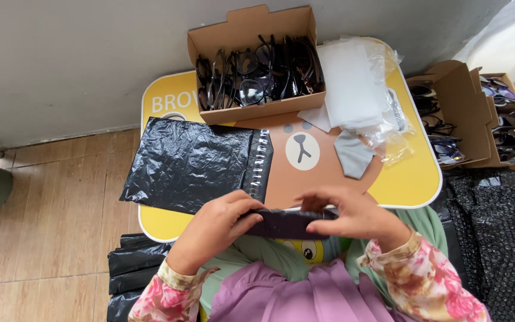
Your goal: Wrapping a pair of sunglasses in bubble wrap and placing them into a black shipping bag.
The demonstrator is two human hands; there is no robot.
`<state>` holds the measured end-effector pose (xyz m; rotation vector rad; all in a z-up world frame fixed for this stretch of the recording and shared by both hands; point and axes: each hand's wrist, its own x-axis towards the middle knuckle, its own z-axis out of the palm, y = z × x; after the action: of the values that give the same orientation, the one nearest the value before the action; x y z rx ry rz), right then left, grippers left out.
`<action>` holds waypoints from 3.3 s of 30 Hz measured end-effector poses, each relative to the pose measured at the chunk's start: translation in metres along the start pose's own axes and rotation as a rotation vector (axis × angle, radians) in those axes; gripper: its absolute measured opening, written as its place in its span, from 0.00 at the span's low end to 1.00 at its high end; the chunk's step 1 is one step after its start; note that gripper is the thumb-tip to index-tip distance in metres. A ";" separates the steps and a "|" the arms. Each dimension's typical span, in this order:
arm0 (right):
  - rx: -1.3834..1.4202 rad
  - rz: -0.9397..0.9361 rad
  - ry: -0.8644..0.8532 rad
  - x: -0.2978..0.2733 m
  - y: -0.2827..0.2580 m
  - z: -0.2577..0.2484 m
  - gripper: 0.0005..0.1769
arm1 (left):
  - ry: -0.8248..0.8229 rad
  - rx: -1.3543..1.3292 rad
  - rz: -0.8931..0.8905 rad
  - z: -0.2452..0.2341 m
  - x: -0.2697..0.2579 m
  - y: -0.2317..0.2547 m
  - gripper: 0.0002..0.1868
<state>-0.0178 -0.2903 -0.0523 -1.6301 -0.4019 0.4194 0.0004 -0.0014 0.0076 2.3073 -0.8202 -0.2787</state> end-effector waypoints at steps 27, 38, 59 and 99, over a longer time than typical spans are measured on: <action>0.206 0.227 0.279 0.024 0.075 0.020 0.13 | 0.381 0.369 -0.228 0.081 0.015 -0.111 0.12; 0.317 0.152 0.320 0.047 0.099 0.035 0.19 | 0.421 0.462 -0.176 0.082 0.011 -0.106 0.15; 0.349 0.159 0.255 0.087 0.105 0.064 0.21 | 0.471 0.714 -0.036 0.075 0.004 -0.080 0.27; -0.586 0.025 -0.082 0.050 -0.006 0.046 0.40 | 0.432 0.420 -0.269 0.098 -0.022 -0.042 0.26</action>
<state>0.0030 -0.2253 -0.0527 -2.1918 -0.6046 0.4100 -0.0355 -0.0143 -0.0949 2.7287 -0.3719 0.3023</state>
